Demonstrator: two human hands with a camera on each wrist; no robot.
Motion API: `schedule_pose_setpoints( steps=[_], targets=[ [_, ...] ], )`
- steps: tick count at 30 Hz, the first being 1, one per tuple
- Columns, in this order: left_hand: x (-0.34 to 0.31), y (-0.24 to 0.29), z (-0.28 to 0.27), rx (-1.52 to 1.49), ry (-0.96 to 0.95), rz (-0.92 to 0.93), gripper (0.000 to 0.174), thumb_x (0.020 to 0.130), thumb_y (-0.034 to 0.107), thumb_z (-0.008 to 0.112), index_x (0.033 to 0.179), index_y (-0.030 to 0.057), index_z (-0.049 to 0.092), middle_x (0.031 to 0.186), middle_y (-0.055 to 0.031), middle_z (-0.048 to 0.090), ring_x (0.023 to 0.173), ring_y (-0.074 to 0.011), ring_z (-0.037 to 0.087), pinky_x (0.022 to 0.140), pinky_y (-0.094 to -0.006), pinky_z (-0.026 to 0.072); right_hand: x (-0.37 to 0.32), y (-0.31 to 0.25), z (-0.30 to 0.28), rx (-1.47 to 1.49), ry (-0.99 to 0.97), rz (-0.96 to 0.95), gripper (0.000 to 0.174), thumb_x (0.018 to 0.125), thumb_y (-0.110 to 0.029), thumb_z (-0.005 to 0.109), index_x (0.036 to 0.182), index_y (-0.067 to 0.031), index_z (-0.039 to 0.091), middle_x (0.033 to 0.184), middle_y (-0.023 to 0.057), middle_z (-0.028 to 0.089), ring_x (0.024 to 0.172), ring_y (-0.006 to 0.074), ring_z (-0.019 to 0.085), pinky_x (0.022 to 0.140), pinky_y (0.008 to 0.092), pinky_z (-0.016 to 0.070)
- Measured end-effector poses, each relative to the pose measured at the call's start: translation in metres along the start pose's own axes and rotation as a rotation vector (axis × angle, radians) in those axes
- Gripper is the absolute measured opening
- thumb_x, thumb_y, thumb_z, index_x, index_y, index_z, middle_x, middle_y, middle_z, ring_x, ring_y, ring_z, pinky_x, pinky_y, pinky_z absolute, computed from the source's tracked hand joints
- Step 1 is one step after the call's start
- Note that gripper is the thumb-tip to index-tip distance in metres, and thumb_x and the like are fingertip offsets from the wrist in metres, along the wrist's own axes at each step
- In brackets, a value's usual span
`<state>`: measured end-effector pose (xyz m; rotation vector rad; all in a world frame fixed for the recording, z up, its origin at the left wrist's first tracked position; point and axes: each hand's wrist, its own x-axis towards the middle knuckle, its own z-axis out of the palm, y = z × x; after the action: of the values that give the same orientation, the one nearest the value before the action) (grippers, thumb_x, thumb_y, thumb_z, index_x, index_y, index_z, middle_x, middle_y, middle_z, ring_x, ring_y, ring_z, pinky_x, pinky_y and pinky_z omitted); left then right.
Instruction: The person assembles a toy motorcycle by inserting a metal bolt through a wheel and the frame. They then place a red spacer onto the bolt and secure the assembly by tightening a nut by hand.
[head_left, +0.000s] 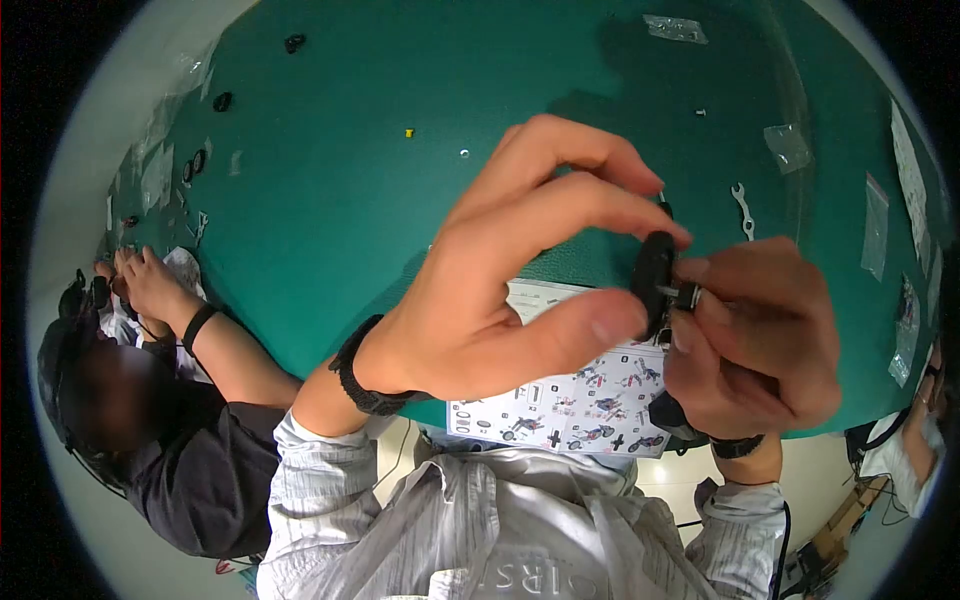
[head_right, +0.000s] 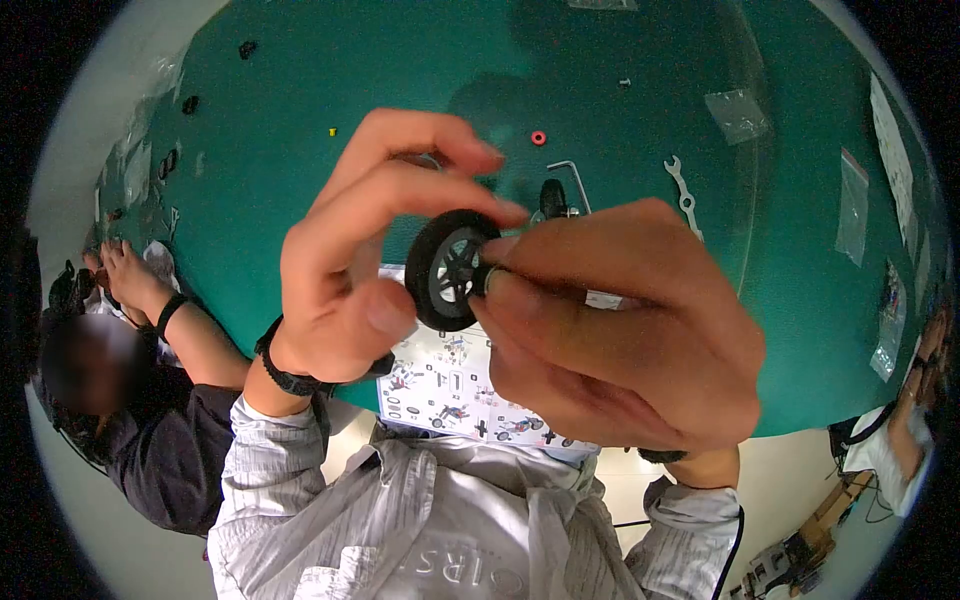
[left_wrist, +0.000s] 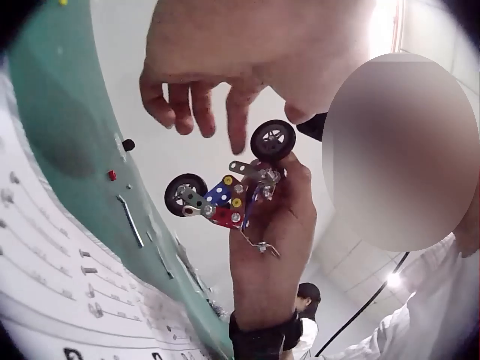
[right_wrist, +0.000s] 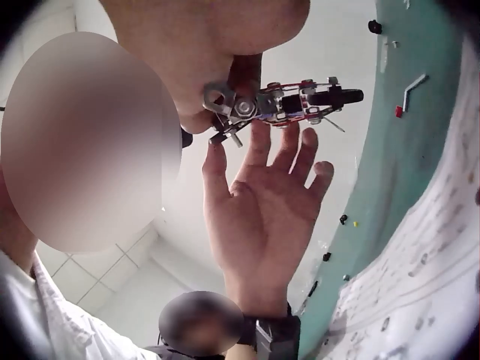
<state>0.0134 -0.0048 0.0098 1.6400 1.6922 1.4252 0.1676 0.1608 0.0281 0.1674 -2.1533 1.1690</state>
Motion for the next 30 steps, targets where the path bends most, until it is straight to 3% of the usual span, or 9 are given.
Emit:
schedule_pose_setpoints(
  steps=[1,5,8,12,16,21,24,28,30],
  targets=[
    [0.0,0.0,0.004,-0.029,0.036,0.014,0.077,0.083,0.055,0.068,0.134,-0.0021,0.054,0.134,-0.0215,0.05,0.119,-0.0301,0.051,0.102,-0.0431,0.0389,0.0,0.0,0.0,-0.012,0.009,-0.002,0.019,0.076,0.005,0.074,0.087,0.0002,0.06,0.093,0.023,0.068,0.072,0.024,0.064,0.062,0.0341,0.0511],
    [0.005,0.008,0.006,-0.129,0.093,-0.044,0.068,0.077,0.037,0.081,0.127,-0.0012,0.055,0.133,-0.0229,0.05,0.12,-0.0306,0.051,0.103,-0.0424,0.0384,0.002,0.002,-0.002,-0.027,0.021,-0.015,0.018,0.076,0.005,0.073,0.087,0.0,0.06,0.093,0.0232,0.068,0.071,0.0235,0.064,0.062,0.0337,0.0503],
    [0.002,-0.003,0.0,-0.035,0.001,0.033,0.071,0.076,0.04,0.082,0.128,0.0004,0.054,0.134,-0.0224,0.05,0.121,-0.0291,0.051,0.103,-0.0396,0.0374,0.003,0.0,-0.003,0.006,-0.014,-0.006,0.019,0.075,0.005,0.073,0.088,-0.0004,0.06,0.093,0.0231,0.068,0.071,0.0235,0.064,0.061,0.0336,0.0498],
    [0.004,0.002,0.014,-0.036,0.19,-0.021,0.077,0.086,0.06,0.065,0.134,0.0005,0.052,0.133,-0.0211,0.051,0.122,-0.0291,0.05,0.103,-0.0406,0.0374,0.003,0.004,-0.005,0.006,0.004,-0.02,0.021,0.074,0.006,0.074,0.089,-0.0008,0.06,0.093,0.0228,0.069,0.071,0.0237,0.064,0.06,0.033,0.0491],
    [0.0,-0.01,-0.004,0.023,-0.004,0.081,0.074,0.08,0.047,0.079,0.132,-0.0002,0.053,0.135,-0.0212,0.049,0.122,-0.0297,0.051,0.101,-0.0407,0.0388,0.003,0.003,-0.002,0.016,0.0,-0.041,0.024,0.072,0.007,0.075,0.089,-0.0012,0.061,0.094,0.0224,0.069,0.072,0.0232,0.065,0.06,0.032,0.0486],
    [0.005,0.013,0.009,-0.14,0.183,-0.101,0.074,0.085,0.058,0.07,0.126,-0.0023,0.058,0.134,-0.0213,0.049,0.12,-0.0296,0.051,0.098,-0.0403,0.0395,0.003,0.007,-0.003,0.05,0.017,-0.039,0.024,0.07,0.009,0.075,0.088,-0.0011,0.062,0.094,0.0219,0.069,0.072,0.022,0.065,0.06,0.031,0.0485],
    [0.006,-0.008,-0.009,-0.011,-0.029,0.035,0.081,0.084,0.059,0.071,0.134,-0.0011,0.05,0.136,-0.022,0.047,0.12,-0.0279,0.051,0.097,-0.0382,0.0399,0.004,0.007,-0.001,0.096,-0.004,-0.045,0.025,0.07,0.01,0.075,0.09,-0.0008,0.064,0.095,0.0223,0.069,0.073,0.0219,0.065,0.06,0.0313,0.0491],
    [0.003,0.005,0.017,-0.081,0.234,-0.035,0.074,0.087,0.06,0.067,0.126,-0.0032,0.057,0.134,-0.0206,0.05,0.118,-0.0262,0.052,0.096,-0.0374,0.0403,0.001,0.014,0.003,0.061,0.051,-0.049,0.026,0.07,0.008,0.076,0.092,-0.0012,0.065,0.096,0.0227,0.069,0.073,0.0227,0.065,0.06,0.0314,0.0498],
    [0.005,0.006,0.008,-0.097,0.2,-0.058,0.066,0.087,0.048,0.072,0.126,-0.002,0.055,0.132,-0.0203,0.051,0.117,-0.0268,0.052,0.095,-0.0378,0.0407,0.005,0.01,-0.001,0.052,0.009,-0.044,0.026,0.071,0.007,0.077,0.092,-0.0016,0.065,0.096,0.0224,0.069,0.072,0.0232,0.065,0.059,0.0311,0.0498]
  ],
)
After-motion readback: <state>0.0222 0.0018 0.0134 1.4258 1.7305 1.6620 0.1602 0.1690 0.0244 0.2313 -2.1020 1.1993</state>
